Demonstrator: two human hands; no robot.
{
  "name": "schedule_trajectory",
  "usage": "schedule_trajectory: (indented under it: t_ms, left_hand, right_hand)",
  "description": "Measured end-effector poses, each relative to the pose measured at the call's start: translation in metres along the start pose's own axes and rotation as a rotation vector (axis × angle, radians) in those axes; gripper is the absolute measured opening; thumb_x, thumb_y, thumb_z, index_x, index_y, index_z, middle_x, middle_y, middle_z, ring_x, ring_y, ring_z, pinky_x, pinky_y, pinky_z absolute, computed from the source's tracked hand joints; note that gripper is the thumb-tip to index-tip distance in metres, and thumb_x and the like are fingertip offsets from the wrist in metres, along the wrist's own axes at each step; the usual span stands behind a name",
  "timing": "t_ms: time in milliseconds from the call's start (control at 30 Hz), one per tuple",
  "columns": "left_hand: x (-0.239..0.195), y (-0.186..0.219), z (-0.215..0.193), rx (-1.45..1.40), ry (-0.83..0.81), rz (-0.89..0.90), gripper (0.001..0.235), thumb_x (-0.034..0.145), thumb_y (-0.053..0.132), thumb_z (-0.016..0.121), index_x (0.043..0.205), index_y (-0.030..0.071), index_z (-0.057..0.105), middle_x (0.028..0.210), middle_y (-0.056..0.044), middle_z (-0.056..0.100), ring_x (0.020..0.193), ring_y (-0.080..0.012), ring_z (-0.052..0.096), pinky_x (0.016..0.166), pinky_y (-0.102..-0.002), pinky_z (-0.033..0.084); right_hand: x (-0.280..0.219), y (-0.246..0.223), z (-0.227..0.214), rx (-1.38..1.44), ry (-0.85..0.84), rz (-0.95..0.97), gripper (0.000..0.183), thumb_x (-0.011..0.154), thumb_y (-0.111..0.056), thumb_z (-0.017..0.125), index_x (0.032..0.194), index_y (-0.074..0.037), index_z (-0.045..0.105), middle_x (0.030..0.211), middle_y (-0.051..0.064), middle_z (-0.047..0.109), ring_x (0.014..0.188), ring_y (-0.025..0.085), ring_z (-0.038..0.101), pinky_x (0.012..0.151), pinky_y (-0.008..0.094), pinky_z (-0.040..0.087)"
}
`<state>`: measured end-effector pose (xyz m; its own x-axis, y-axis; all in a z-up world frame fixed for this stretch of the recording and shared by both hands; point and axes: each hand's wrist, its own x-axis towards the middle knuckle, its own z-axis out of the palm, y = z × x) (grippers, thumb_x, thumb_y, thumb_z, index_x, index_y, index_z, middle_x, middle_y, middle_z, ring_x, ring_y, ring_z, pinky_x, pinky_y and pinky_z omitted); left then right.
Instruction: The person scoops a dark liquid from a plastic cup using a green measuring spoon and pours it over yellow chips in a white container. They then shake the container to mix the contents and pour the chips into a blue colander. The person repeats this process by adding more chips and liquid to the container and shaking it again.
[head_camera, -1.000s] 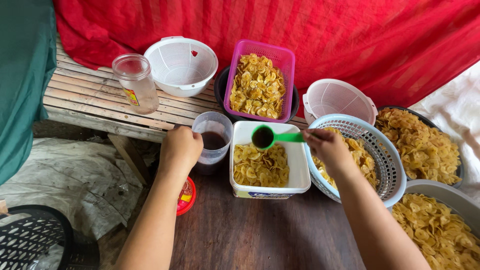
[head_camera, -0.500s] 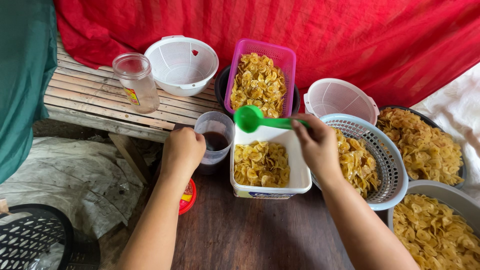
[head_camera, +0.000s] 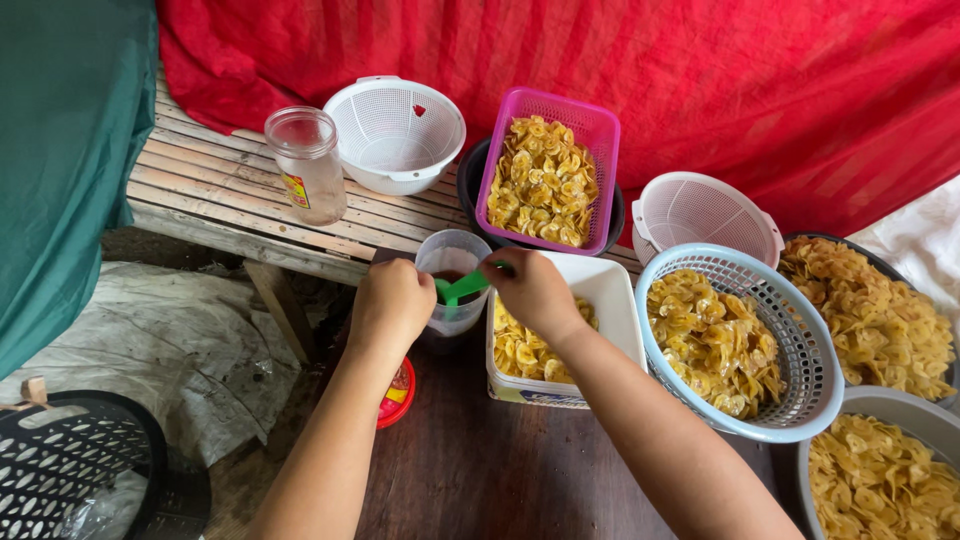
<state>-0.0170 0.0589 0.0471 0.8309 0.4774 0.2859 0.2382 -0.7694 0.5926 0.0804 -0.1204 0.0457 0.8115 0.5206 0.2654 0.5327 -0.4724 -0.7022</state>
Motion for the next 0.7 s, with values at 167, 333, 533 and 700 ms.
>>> schedule_trajectory:
  t_ms: [167,333,533,700]
  left_hand:
    - [0.004,-0.01,0.003,-0.007,0.0,0.004,0.029,0.09,0.021,0.06,0.08,-0.003,0.074,0.083,-0.027,0.069,0.083,-0.0446,0.068,0.078,-0.052,0.055]
    - [0.004,-0.014,0.006,0.006,0.001,-0.005,0.03,0.09,0.02,0.059,0.08,-0.003,0.074,0.083,-0.027,0.069,0.083,-0.0452,0.068,0.08,-0.052,0.055]
    - [0.006,-0.014,0.002,0.0,-0.014,-0.022,0.03,0.09,0.022,0.059,0.081,-0.003,0.074,0.082,-0.027,0.069,0.083,-0.0451,0.068,0.08,-0.051,0.056]
    - [0.008,-0.013,-0.01,-0.011,-0.053,-0.047,0.03,0.089,0.022,0.059,0.079,-0.003,0.074,0.08,-0.027,0.069,0.082,-0.0446,0.068,0.078,-0.05,0.056]
  right_hand:
    - [0.01,0.038,-0.017,0.502,0.039,0.314,0.013,0.093,-0.011,0.071,0.095,0.0,0.076,0.071,0.004,0.064,0.061,0.012,0.049,0.053,0.029,0.036]
    - [-0.002,0.049,-0.058,0.817,-0.003,0.562,0.009,0.093,-0.014,0.068,0.09,-0.005,0.069,0.065,-0.003,0.051,0.049,0.007,0.035,0.043,0.024,0.021]
    - [-0.029,0.063,-0.112,0.979,0.036,0.54,0.011,0.096,-0.017,0.065,0.095,-0.006,0.067,0.063,-0.005,0.046,0.048,0.005,0.031,0.042,0.024,0.019]
    - [-0.07,0.071,-0.123,0.727,0.193,0.419,0.016,0.098,-0.017,0.065,0.106,-0.004,0.072,0.068,-0.002,0.053,0.055,0.007,0.04,0.047,0.023,0.029]
